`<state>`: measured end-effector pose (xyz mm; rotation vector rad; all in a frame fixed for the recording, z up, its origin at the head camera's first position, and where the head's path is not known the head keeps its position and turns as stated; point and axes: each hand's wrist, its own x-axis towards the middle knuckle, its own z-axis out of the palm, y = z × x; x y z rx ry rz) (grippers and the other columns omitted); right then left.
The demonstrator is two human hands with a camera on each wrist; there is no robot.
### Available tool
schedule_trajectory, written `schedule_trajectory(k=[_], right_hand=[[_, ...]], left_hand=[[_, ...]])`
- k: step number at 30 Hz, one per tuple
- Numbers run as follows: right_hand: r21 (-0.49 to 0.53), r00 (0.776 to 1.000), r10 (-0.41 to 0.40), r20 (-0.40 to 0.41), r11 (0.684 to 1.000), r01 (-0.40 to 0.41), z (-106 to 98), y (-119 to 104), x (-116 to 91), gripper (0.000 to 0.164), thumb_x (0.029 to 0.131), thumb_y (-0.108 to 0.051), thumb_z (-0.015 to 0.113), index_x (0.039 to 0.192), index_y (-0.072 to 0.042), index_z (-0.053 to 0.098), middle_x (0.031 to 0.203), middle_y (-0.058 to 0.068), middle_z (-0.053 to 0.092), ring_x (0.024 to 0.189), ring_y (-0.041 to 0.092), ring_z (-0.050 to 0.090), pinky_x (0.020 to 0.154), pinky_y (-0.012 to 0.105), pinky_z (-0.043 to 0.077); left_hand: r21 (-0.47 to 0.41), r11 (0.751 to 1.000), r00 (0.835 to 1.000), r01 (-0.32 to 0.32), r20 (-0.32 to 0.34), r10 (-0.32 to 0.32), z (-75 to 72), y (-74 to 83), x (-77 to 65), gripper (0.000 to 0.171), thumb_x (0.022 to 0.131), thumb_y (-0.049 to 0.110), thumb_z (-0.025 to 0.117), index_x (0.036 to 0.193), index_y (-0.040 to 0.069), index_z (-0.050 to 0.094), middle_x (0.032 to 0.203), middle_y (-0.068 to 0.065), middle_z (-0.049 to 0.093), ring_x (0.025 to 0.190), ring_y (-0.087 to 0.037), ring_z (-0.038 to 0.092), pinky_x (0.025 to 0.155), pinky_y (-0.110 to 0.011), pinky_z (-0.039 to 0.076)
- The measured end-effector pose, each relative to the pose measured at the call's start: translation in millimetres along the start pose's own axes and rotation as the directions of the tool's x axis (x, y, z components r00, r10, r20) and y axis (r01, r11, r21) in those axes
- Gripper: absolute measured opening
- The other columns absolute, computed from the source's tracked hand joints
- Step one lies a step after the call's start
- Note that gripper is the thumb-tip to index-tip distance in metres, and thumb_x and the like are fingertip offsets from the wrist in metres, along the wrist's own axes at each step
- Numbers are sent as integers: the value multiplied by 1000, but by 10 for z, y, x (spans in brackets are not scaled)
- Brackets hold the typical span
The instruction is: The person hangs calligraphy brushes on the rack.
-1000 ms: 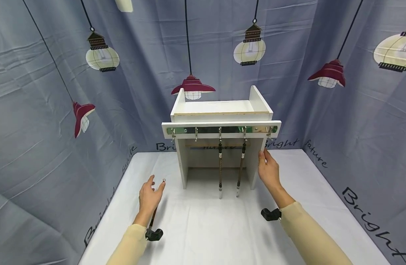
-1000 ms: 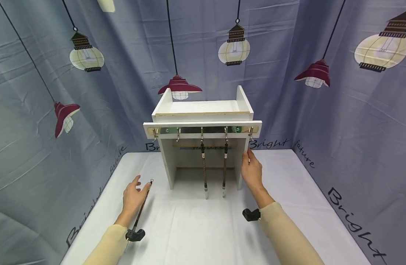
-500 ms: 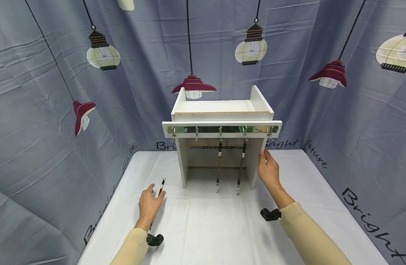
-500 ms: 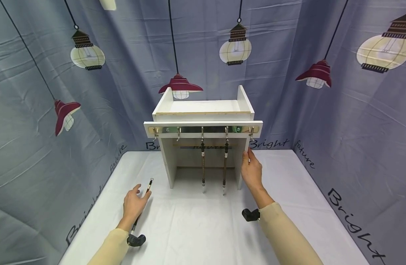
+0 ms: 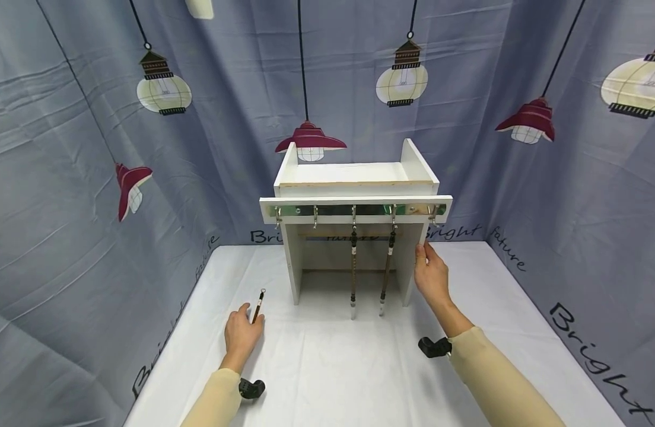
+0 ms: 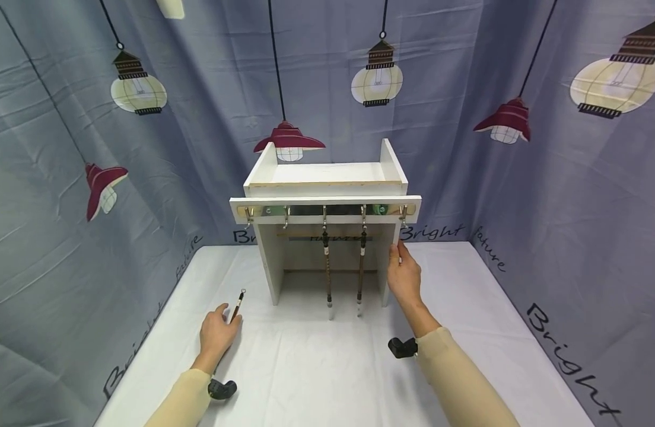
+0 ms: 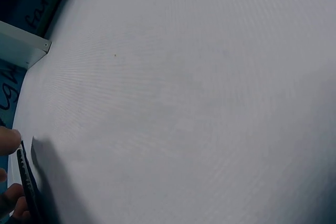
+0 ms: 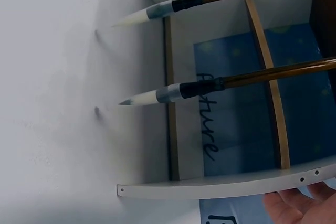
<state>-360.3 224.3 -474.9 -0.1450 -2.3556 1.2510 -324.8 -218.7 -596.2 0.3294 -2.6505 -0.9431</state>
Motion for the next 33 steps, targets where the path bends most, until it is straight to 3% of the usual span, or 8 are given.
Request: schedule_trajectory(k=[9, 13, 17, 23, 33], right_hand=[[-8, 1000, 4, 15, 1000, -3, 4, -34, -16, 62, 113, -42, 30, 157, 1, 39, 151, 31, 49, 141, 49, 46, 116, 62, 37], [-13, 1000, 14, 13, 1000, -14, 8, -49, -27, 61, 113, -42, 29, 157, -1, 39, 151, 30, 50, 140, 49, 47, 115, 62, 38], [-18, 1000, 28, 11, 999, -28, 6, -55, -32, 62, 113, -43, 29, 158, -2, 38, 151, 30, 49, 141, 48, 47, 115, 62, 38], [-35, 999, 50, -6, 998, -50, 5, -46, -28, 63, 113, -45, 29, 158, -2, 38, 153, 28, 48, 141, 48, 45, 117, 61, 37], [-17, 999, 41, 6, 999, -41, 23, -39, -17, 63, 113, -45, 29, 158, -2, 38, 153, 29, 48, 142, 48, 46, 116, 61, 38]], left_hand=[[60, 998, 998, -36, 57, 32, 26, -43, -5, 49, 95, 19, 68, 136, -8, 60, 108, -29, 65, 96, -43, 65, 84, -57, 53], [104, 993, 997, -61, 51, 56, 50, -45, 15, 42, 96, 16, 67, 130, -9, 64, 105, -28, 66, 94, -43, 66, 83, -57, 55], [137, 989, 998, -64, 35, 60, 78, -45, 31, 35, 99, 17, 65, 126, -6, 68, 102, -24, 68, 90, -42, 67, 79, -57, 56], [178, 983, 997, -43, 64, 32, 71, -23, 40, 32, 101, 22, 63, 126, 4, 71, 101, -18, 69, 82, -39, 68, 64, -56, 55], [123, 992, 999, -31, 35, 26, 6, 1, 46, 35, 101, 22, 62, 130, 3, 68, 105, -20, 68, 79, -42, 67, 62, -56, 54]])
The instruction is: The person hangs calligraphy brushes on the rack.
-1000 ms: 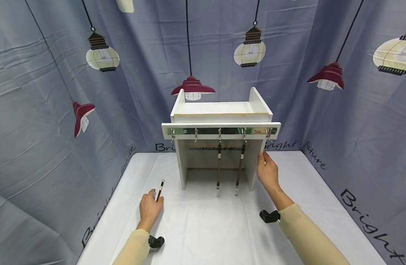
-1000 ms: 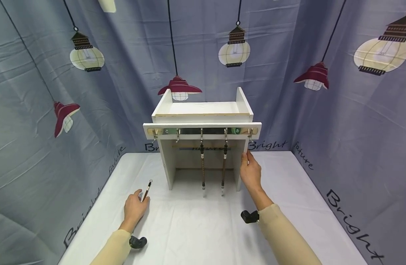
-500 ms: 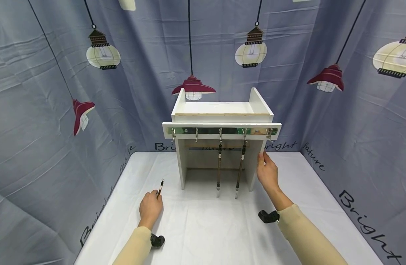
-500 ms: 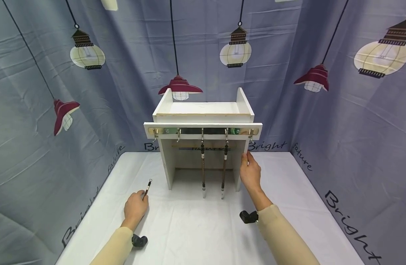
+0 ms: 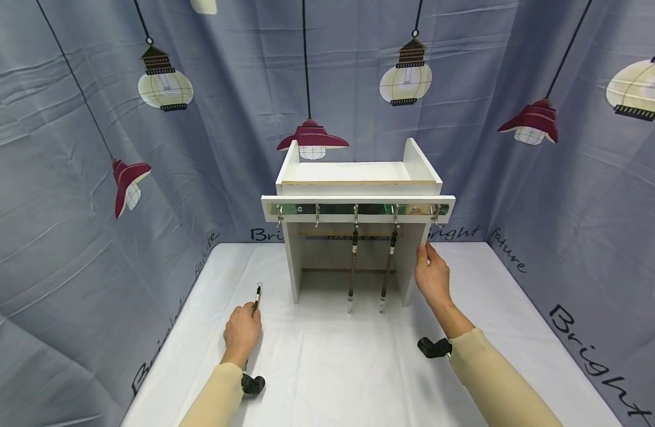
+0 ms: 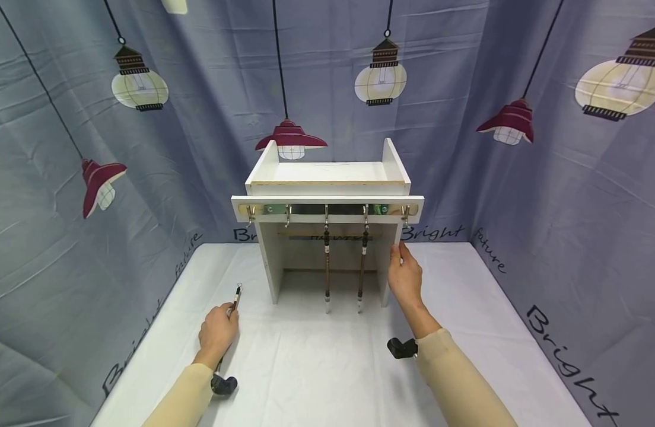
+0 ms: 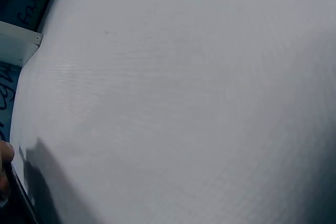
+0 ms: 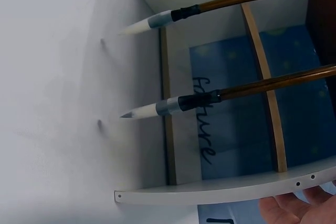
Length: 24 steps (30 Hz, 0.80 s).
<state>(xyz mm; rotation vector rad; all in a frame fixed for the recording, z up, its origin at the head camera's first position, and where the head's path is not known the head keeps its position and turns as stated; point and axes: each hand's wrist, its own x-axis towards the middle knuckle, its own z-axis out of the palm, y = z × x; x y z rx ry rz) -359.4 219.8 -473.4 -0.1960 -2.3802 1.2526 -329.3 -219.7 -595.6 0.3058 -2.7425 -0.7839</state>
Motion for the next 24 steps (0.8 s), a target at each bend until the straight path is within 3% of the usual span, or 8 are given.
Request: schedule_trajectory(k=[6, 12, 18, 24], right_hand=[[5, 1000, 11, 9, 1000, -11, -5, -7, -4, 64, 113, -46, 28, 159, -3, 37, 154, 29, 47, 142, 48, 45, 116, 62, 38], [11, 1000, 17, 6, 1000, -17, -4, -7, -7, 64, 113, -46, 29, 159, -3, 37, 155, 28, 45, 143, 47, 44, 117, 61, 37], [11, 1000, 20, -2, 1000, -20, -8, -9, -5, 62, 113, -45, 29, 158, -3, 38, 155, 27, 47, 144, 47, 44, 118, 61, 36], [15, 999, 30, 15, 999, -30, -15, -25, -13, 63, 113, -46, 29, 159, -4, 38, 155, 27, 46, 144, 47, 44, 117, 62, 37]], left_hand=[[-48, 998, 997, -29, -72, 25, -93, 76, 27, 34, 101, 21, 64, 130, 2, 68, 100, -20, 68, 75, -40, 66, 58, -54, 53], [-105, 991, 981, -85, -181, 65, -264, 249, 69, 34, 102, 22, 64, 131, 5, 68, 91, -15, 64, 67, -30, 62, 51, -42, 46], [-148, 980, 958, -135, -271, 91, -415, 442, 68, 33, 102, 24, 64, 131, 8, 67, 87, -9, 62, 66, -27, 57, 53, -38, 42], [-176, 963, 922, -204, -365, 129, -545, 598, 44, 31, 102, 21, 65, 129, 7, 66, 85, -7, 60, 66, -25, 55, 56, -39, 42]])
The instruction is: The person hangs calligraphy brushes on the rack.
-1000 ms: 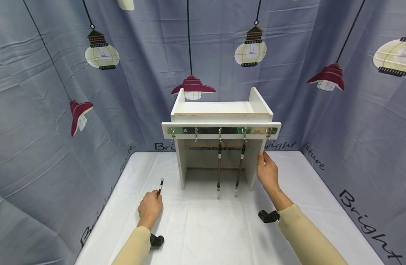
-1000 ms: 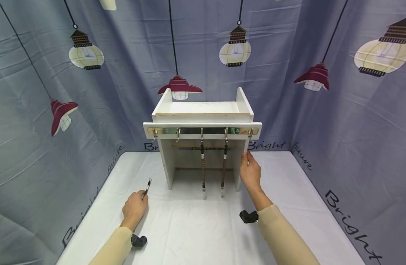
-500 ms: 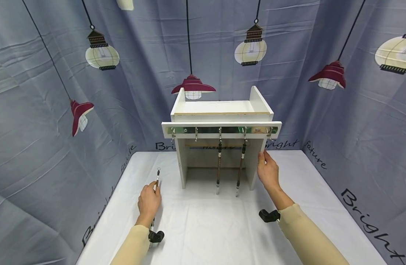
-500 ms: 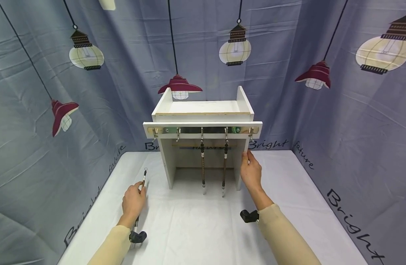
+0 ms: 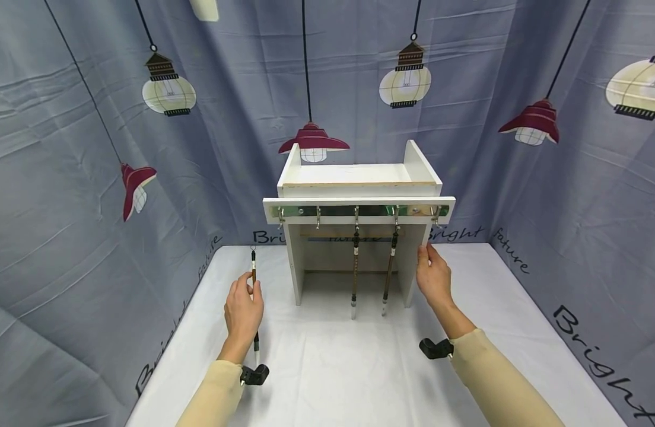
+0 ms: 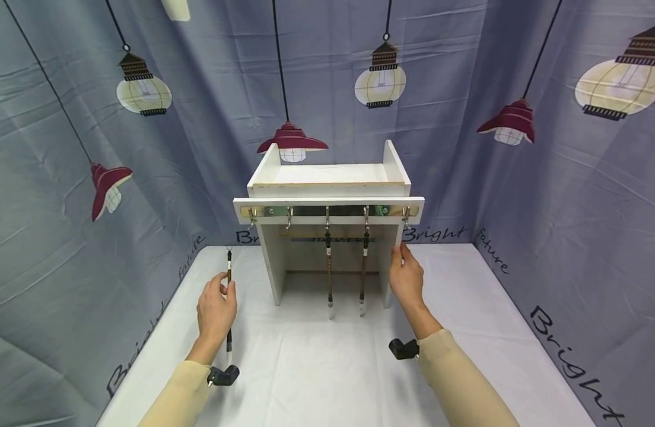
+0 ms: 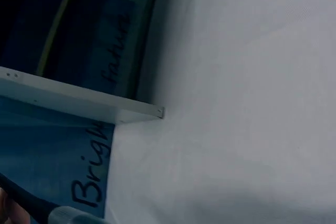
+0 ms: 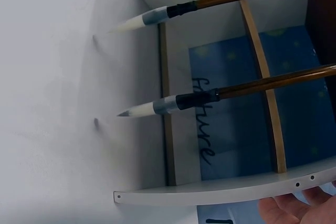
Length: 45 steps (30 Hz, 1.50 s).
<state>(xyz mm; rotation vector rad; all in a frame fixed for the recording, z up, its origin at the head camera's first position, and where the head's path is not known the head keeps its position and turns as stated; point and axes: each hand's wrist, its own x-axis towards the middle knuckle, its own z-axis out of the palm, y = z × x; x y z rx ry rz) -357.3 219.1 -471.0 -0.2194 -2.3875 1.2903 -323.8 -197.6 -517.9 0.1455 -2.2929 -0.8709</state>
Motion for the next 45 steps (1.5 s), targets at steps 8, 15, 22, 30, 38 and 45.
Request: schedule_trajectory(k=[8, 15, 22, 30, 38, 45], right_hand=[[-10, 1000, -17, -5, 1000, 17, -10, -16, -2, 62, 113, -44, 29, 158, -3, 39, 154, 28, 47, 143, 48, 44, 117, 62, 37], [-5, 1000, -23, -2, 1000, 23, -10, -4, -4, 61, 113, -43, 30, 157, -3, 40, 153, 28, 48, 143, 48, 44, 117, 62, 36], [-5, 1000, -20, -4, 1000, 20, -10, 7, -8, 61, 113, -43, 30, 157, -2, 40, 152, 29, 49, 142, 48, 45, 117, 61, 36], [6, 1000, -12, 3, 1000, 12, -12, -2, -8, 62, 113, -43, 29, 158, -2, 38, 155, 28, 45, 144, 48, 42, 118, 61, 35], [2, 1000, -7, -5, 1000, 7, -15, -5, -22, 62, 113, -43, 30, 158, 0, 38, 155, 29, 46, 144, 48, 42, 119, 61, 34], [-14, 1000, -10, 0, 1000, 10, -24, -18, -27, 61, 113, -42, 28, 158, -1, 38, 154, 29, 47, 144, 49, 42, 118, 62, 34]], left_hand=[[-69, 994, 992, -84, -103, 77, -123, 269, 29, 31, 101, 17, 65, 129, 4, 63, 83, -8, 58, 62, -22, 53, 54, -36, 40], [-126, 981, 979, -148, -157, 127, -207, 510, 14, 31, 100, 12, 65, 129, 0, 60, 83, -8, 57, 61, -21, 62, 55, -37, 45], [-140, 964, 966, -227, -161, 204, -245, 730, -43, 31, 101, 10, 64, 129, -1, 58, 84, -9, 57, 59, -18, 61, 53, -35, 45], [-114, 924, 924, -364, -166, 344, -179, 924, -167, 32, 99, 6, 66, 128, -1, 57, 85, -8, 57, 58, -16, 58, 49, -32, 45], [-120, 903, 911, -413, -81, 405, -20, 1116, -284, 31, 100, 10, 65, 128, 1, 55, 86, -6, 57, 56, -12, 52, 48, -23, 39], [-140, 896, 907, -421, -63, 416, 62, 1241, -286, 29, 101, 12, 65, 127, 2, 56, 85, -5, 57, 55, -10, 48, 48, -20, 36]])
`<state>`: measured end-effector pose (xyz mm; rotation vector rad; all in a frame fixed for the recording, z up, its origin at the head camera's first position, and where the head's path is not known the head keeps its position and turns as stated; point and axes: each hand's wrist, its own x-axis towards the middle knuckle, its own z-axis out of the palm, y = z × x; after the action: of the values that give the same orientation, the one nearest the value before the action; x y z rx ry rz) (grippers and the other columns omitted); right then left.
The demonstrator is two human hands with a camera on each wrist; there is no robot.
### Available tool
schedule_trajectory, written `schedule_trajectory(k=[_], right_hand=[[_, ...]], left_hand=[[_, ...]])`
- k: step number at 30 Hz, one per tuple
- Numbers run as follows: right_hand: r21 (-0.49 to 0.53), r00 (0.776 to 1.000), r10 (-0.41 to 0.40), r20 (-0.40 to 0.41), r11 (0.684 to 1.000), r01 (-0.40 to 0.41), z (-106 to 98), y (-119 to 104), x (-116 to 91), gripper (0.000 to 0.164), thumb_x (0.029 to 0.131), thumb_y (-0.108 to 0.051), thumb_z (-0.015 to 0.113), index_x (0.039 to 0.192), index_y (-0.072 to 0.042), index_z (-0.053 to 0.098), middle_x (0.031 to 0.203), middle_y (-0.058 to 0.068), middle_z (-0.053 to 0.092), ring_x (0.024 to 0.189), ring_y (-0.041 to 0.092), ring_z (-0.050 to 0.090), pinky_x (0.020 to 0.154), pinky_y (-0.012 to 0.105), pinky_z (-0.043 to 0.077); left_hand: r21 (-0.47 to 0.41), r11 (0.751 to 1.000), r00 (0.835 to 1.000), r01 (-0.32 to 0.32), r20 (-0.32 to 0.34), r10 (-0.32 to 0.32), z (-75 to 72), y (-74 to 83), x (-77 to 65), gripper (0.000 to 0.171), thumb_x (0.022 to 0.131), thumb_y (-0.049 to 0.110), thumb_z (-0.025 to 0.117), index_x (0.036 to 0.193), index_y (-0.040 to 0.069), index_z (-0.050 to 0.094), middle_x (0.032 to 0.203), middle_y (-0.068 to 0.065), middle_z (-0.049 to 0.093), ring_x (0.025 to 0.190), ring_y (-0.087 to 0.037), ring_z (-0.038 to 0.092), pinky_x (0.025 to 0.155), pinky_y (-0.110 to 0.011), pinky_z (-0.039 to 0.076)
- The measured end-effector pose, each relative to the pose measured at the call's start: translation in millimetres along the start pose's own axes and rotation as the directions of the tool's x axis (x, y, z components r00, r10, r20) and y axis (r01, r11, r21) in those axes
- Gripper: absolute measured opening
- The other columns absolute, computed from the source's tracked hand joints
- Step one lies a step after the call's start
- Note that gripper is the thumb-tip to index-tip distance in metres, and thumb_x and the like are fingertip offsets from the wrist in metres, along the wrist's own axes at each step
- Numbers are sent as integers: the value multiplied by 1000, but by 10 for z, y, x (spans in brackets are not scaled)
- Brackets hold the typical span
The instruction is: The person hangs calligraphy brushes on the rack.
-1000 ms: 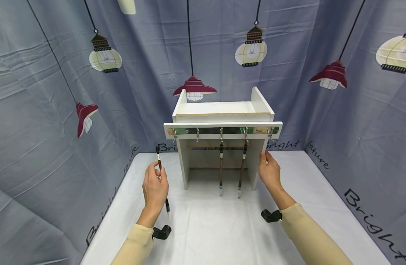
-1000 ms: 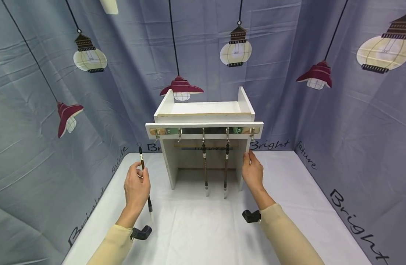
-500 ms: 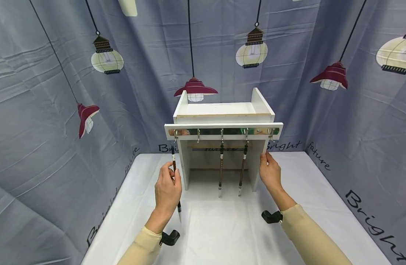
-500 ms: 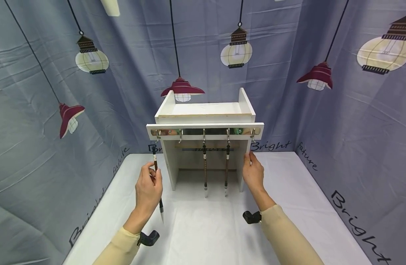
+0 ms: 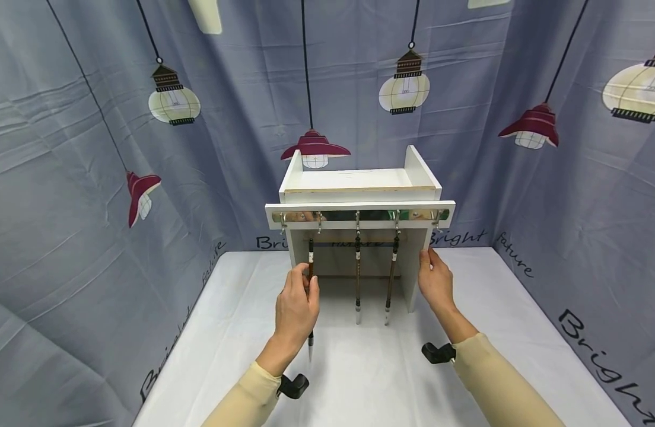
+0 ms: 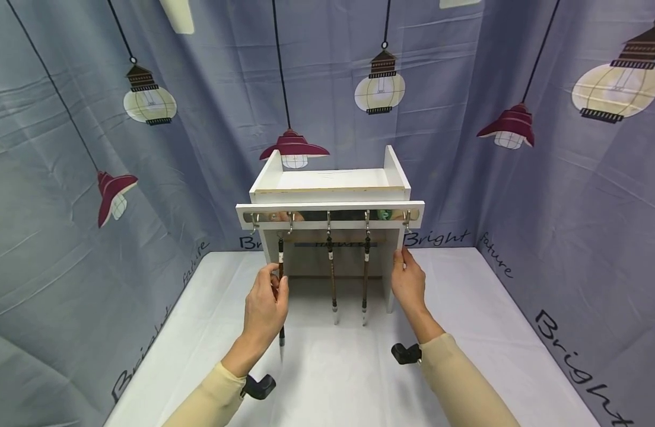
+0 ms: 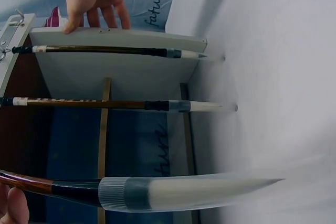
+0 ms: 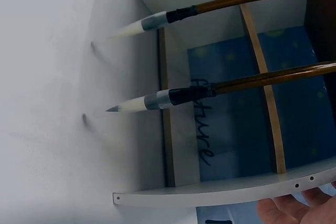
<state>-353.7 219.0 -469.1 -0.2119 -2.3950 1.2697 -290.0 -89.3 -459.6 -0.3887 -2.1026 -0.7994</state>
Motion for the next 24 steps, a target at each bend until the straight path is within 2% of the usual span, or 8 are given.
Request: schedule_trajectory(k=[11, 24], right_hand=[[4, 1000, -3, -7, 1000, 3, 17, 15, 5, 61, 113, -42, 29, 158, 0, 38, 154, 29, 46, 144, 49, 43, 118, 61, 34], [14, 1000, 13, -7, 1000, -13, 20, 16, 2, 63, 113, -44, 29, 158, -1, 39, 156, 27, 45, 144, 48, 43, 119, 60, 34]], left_hand=[[4, 1000, 999, 10, 40, -10, 76, 53, -1, 30, 102, 14, 64, 129, 3, 56, 84, -3, 58, 54, -8, 48, 47, -19, 36], [-10, 998, 995, 66, 75, -65, 154, 24, -3, 29, 103, 14, 63, 129, 4, 56, 84, -3, 57, 57, -9, 47, 49, -21, 37]])
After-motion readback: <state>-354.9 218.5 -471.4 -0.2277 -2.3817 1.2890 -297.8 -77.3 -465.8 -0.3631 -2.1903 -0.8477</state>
